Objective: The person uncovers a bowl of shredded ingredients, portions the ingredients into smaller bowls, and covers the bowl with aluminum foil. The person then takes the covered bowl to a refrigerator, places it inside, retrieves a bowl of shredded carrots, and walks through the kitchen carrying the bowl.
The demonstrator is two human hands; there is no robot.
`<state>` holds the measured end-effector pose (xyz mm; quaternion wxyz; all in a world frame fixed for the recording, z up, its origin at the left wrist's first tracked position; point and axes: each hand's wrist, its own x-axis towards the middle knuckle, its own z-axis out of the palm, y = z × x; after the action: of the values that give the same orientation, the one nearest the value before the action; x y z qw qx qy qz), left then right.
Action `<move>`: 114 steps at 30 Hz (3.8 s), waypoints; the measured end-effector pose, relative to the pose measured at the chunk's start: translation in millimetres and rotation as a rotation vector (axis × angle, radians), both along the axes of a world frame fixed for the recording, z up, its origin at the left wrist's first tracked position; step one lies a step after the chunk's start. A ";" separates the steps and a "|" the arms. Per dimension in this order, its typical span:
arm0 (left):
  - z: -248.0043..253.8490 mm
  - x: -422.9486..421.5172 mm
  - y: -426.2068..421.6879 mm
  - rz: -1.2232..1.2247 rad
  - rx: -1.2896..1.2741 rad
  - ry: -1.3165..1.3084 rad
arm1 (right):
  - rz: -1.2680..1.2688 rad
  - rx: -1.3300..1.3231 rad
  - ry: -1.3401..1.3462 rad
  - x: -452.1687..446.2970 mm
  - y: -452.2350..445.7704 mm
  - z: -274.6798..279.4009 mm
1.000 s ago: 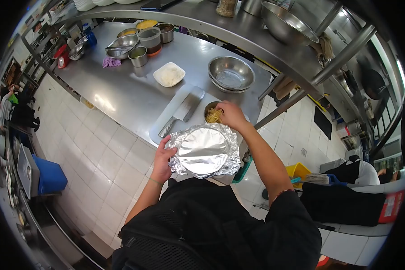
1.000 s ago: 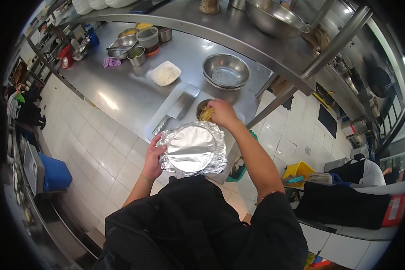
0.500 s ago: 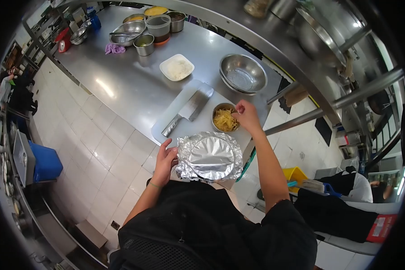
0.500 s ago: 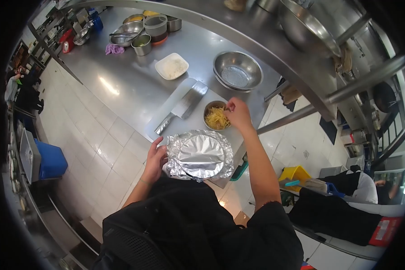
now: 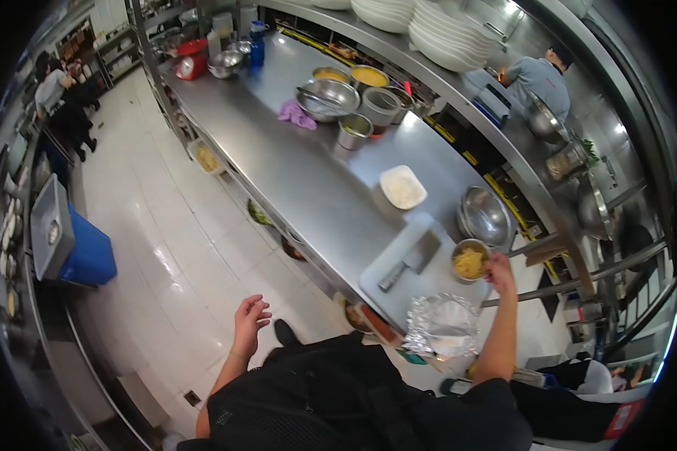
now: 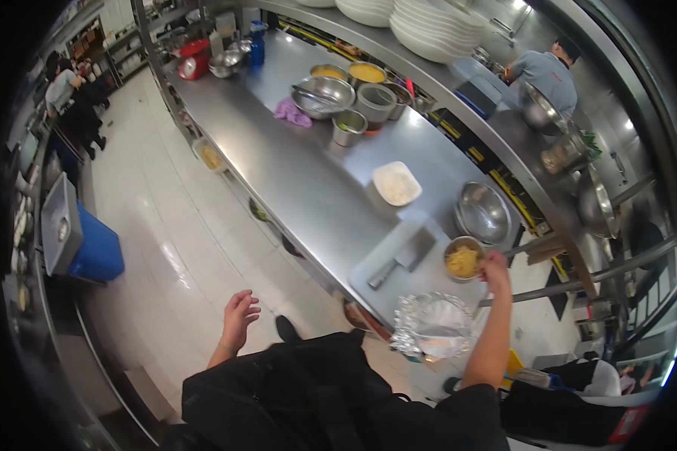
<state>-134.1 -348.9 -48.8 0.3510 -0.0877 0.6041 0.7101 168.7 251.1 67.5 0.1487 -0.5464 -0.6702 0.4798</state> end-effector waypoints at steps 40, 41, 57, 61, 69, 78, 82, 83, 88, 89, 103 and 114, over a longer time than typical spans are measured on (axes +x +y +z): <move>75.2 -814.3 228.6 -0.340 -0.095 1.061 | -0.231 -1.242 1.202 -769.3 -288.0 -104.2; 69.5 -869.9 250.8 -0.275 -0.059 1.104 | -0.357 -1.122 1.285 -783.6 -289.6 -103.2; 7.9 -1200.5 396.1 -0.420 -1.008 1.383 | -1.156 -0.403 1.471 -810.9 -446.7 -81.2; 12.3 -1238.2 403.0 -0.231 -0.635 1.904 | -1.051 -0.385 1.693 -820.1 -473.7 -65.9; 69.1 -1141.9 334.3 0.028 -0.365 1.710 | -1.143 -0.140 1.819 -790.2 -517.3 -70.6; -27.5 -649.2 266.3 -1.125 0.149 0.110 | -1.116 0.200 1.799 -647.9 -542.3 0.3; -35.4 -498.6 241.2 -1.308 0.140 -0.039 | -1.441 0.272 1.711 -590.8 -569.2 28.0; -41.7 -471.8 241.4 -1.323 0.159 -0.009 | -1.637 0.301 1.620 -575.4 -572.0 37.0; -22.4 -377.2 251.4 -1.339 0.178 0.012 | -1.410 0.680 1.272 -486.7 -549.2 84.5; -18.2 -364.4 257.8 -1.375 0.149 0.037 | -1.392 0.679 1.268 -470.9 -532.2 89.4; -42.4 -267.4 298.3 -1.276 0.143 -0.074 | -0.314 0.924 -0.510 -433.9 -293.3 -45.9; -29.3 -209.9 299.7 -1.084 0.053 0.053 | -0.944 -0.037 1.084 -296.2 -252.3 -61.8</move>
<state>-344.0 -49.2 -78.1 0.6536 0.2635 0.5531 0.4443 -127.5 -1.3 5.7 0.6429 -0.4651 -0.1862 0.5794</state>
